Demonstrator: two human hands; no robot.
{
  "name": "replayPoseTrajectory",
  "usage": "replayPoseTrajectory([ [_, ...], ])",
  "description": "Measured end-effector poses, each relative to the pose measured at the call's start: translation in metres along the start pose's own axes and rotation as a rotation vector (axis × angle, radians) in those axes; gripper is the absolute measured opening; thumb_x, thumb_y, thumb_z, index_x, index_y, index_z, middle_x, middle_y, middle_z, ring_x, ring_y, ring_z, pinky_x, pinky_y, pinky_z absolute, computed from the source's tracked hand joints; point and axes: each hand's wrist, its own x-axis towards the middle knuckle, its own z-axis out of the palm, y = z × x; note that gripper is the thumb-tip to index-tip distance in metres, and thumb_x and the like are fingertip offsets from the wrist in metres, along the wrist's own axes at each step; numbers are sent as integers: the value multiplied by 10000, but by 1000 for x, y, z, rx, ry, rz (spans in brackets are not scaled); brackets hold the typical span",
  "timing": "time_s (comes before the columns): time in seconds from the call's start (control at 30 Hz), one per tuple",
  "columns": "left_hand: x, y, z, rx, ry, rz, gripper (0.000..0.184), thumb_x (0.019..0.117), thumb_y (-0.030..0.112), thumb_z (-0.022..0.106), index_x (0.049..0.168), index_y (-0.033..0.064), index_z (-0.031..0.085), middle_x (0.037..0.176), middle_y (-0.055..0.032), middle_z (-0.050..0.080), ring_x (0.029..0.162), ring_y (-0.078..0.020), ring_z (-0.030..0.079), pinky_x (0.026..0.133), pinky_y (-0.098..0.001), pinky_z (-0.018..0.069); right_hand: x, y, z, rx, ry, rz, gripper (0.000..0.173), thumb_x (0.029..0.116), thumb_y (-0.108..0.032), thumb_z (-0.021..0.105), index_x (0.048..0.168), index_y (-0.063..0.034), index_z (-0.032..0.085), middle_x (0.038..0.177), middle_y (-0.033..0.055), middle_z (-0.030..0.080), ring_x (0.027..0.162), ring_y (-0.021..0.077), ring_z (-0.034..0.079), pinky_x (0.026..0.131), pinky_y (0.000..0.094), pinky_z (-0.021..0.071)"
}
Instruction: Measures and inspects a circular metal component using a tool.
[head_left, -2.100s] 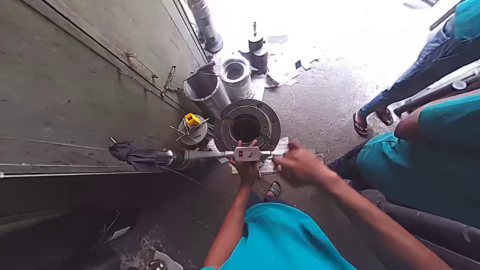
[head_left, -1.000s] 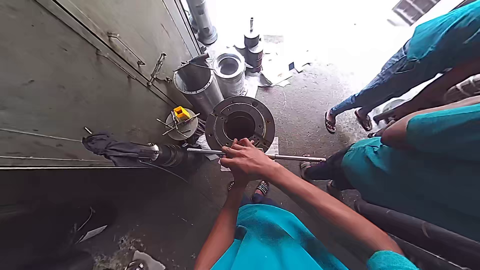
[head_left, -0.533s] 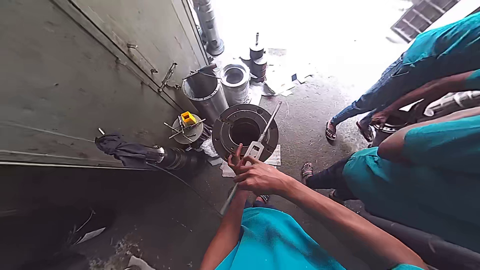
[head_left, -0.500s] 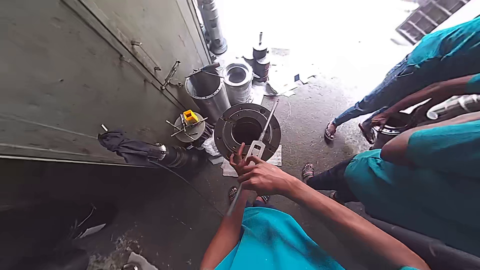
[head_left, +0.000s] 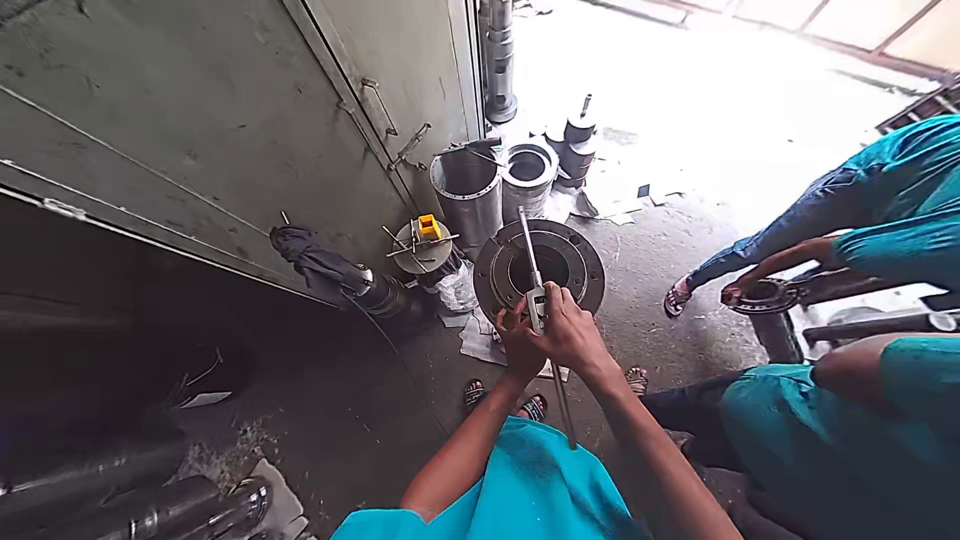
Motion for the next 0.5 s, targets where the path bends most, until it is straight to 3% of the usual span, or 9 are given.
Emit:
replayPoseTrajectory([
  [0.1,-2,-3,-1,135,-57,69,282,896,246,626,1050,77,791,1100,-88,773,1230,-317,634,1175,-636,194,8,5,-17,-106,-172,-138,789,837,-440,757,1504,-174,430,1302,133,615,934,368,689,706,614,547],
  [0.2,-5,-9,-4,126,-45,133,298,882,242,614,1039,40,766,1059,-161,751,1127,-377,662,1119,-686,245,19,6,-21,-237,-256,-425,720,805,-212,802,1461,-227,507,1262,96,636,994,340,684,728,599,551],
  [0.23,-7,-8,-6,108,-89,103,307,890,224,623,1056,3,757,1104,-214,731,1164,-430,630,1108,-691,253,21,8,-18,-285,-238,-541,695,763,-152,835,1399,-232,565,1234,82,657,1053,333,666,779,589,538],
  [0.27,-8,-5,-11,87,-174,21,315,924,197,636,1110,-34,742,1186,-252,702,1247,-444,585,1161,-657,241,22,10,-16,-334,-205,-653,689,717,-101,853,1346,-246,613,1211,69,673,1090,335,644,804,582,511],
  [0.33,-3,0,-20,108,-375,-145,345,983,168,621,1226,-69,683,1301,-262,649,1346,-378,524,1221,-532,240,22,12,-16,-416,-125,-867,714,646,-53,871,1289,-290,676,1133,35,688,1072,316,622,797,539,475],
  [0.4,0,-10,-21,186,-476,-136,420,1007,194,565,1352,-41,607,1416,-216,586,1425,-312,436,1251,-519,98,23,13,-20,-457,-95,-997,685,717,11,803,1309,-308,671,1175,33,693,1143,316,606,878,537,461],
  [0.5,-1,-18,-14,86,-386,-132,433,971,205,632,1339,-23,619,1395,-196,603,1403,-287,456,1247,-501,130,26,21,-21,-507,-47,-1075,633,810,12,736,1337,-329,654,1273,32,670,1283,320,549,1049,577,401],
])
